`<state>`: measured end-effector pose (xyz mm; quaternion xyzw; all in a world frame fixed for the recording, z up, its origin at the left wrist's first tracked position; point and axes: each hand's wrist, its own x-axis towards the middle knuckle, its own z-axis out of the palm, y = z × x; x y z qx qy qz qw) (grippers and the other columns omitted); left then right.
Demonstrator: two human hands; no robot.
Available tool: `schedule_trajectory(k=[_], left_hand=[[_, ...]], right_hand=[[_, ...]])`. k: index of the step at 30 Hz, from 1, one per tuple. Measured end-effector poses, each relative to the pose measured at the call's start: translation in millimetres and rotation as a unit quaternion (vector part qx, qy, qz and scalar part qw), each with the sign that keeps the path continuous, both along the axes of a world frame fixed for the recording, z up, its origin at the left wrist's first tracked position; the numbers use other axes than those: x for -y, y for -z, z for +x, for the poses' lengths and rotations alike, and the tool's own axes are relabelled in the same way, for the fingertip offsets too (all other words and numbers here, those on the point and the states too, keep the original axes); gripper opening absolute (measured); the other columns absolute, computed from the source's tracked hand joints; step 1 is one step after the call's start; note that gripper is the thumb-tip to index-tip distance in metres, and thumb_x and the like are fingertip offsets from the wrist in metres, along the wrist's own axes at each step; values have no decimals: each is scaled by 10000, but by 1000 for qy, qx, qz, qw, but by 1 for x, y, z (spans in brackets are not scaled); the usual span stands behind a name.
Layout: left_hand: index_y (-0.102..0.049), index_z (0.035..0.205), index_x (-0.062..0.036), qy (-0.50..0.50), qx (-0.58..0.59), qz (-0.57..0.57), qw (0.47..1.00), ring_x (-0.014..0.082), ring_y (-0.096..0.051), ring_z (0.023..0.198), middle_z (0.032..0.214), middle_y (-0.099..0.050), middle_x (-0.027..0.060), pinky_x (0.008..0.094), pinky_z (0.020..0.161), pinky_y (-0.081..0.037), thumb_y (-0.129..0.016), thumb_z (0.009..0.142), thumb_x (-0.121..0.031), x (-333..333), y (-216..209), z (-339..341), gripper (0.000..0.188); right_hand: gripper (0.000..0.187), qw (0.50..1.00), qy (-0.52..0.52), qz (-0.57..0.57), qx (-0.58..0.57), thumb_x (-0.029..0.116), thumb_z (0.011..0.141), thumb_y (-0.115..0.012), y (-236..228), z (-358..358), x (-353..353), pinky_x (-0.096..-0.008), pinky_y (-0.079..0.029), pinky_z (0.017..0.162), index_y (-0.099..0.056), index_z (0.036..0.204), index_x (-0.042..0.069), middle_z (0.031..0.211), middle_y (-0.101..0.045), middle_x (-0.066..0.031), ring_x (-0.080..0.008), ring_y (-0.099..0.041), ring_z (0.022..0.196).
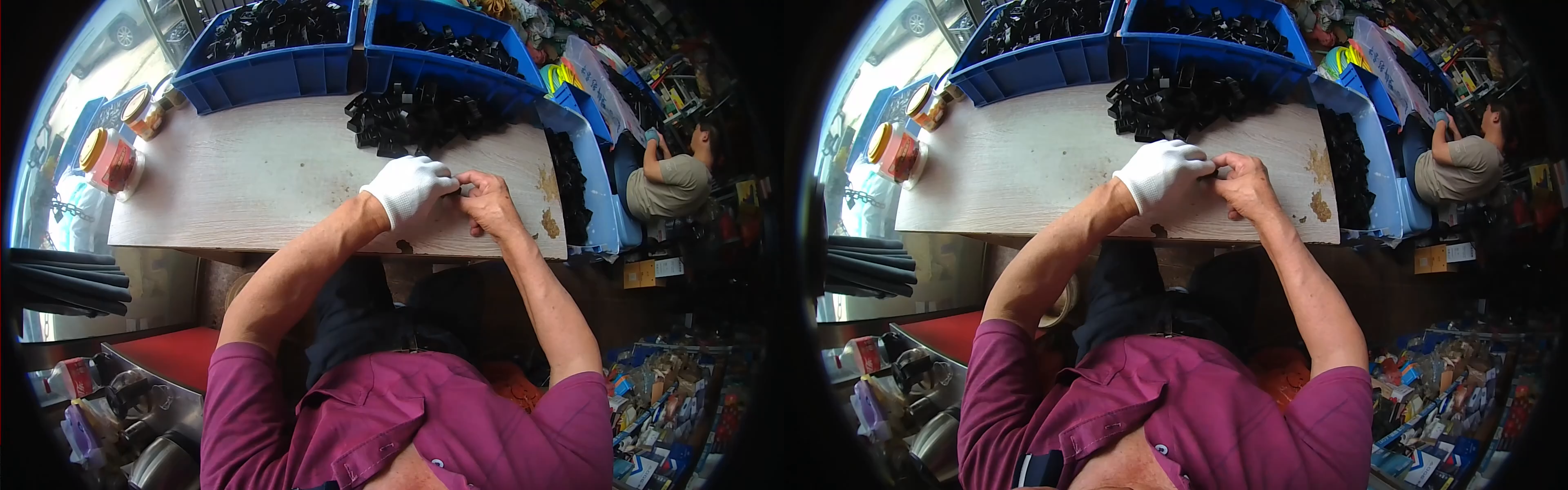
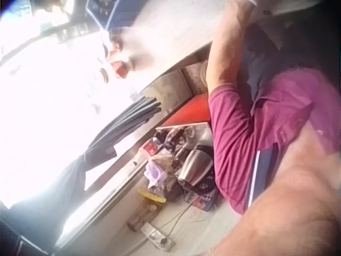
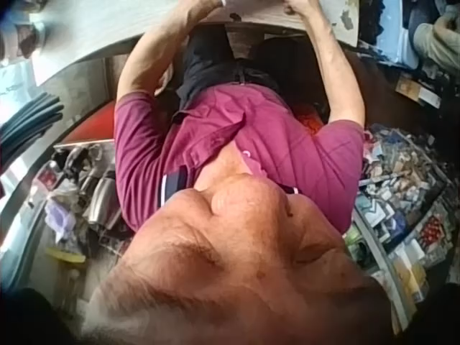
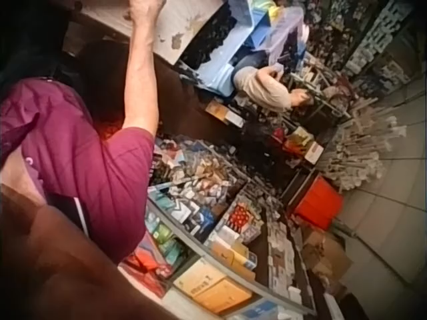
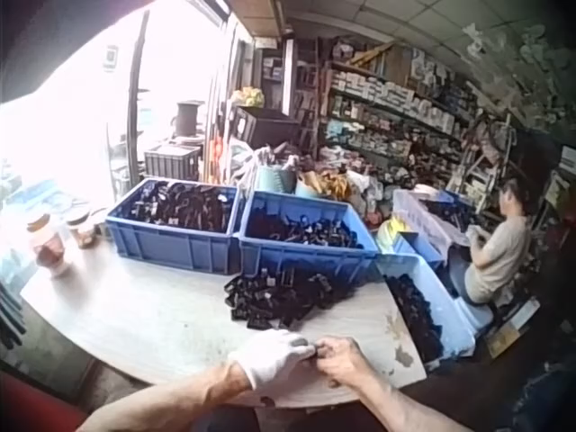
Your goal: The recorder is sorting through small black plastic hardware components on a workbench, inspecting them and moving them between piles and blue storage bins.
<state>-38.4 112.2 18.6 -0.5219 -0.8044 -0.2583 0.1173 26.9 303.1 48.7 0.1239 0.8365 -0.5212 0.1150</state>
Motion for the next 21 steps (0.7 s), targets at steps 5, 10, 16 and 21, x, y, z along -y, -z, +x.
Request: schedule_trajectory(k=[5,10,16,21], left_hand=[[-709,1148,-96,5,-40,43,998,305,-675,1012,1069,-706,83,418,876,-541,-659,827,-127,5,9,5,326],[-675,1178,-57,-11,-71,34,997,289,-651,1095,1145,-691,82,413,943,-528,-643,817,-137,12,11,13,371],[-661,1124,-83,-26,-34,103,994,323,-669,990,1033,-688,94,436,859,-543,-701,821,-101,13,-3,21,306],[-647,1044,-80,-80,-57,89,991,321,-655,940,986,-681,87,429,822,-528,-678,826,-75,20,-5,25,220]], right_hand=[[344,1000,5,17,-21,51,806,-692,0,2,-1,-245,-465,390,-717,1148,41,566,-516,48,-56,-461,442],[317,999,-10,21,-22,55,819,-701,-5,3,4,-227,-405,390,-702,1133,16,600,-466,70,-37,-404,467],[303,999,3,-5,-44,116,802,-764,6,7,-10,-261,-499,402,-710,1081,12,580,-593,-7,-99,-545,431],[407,983,145,-108,-29,185,825,-840,-2,6,-45,-300,-555,417,-634,1108,-21,630,-619,-37,-107,-550,421]])
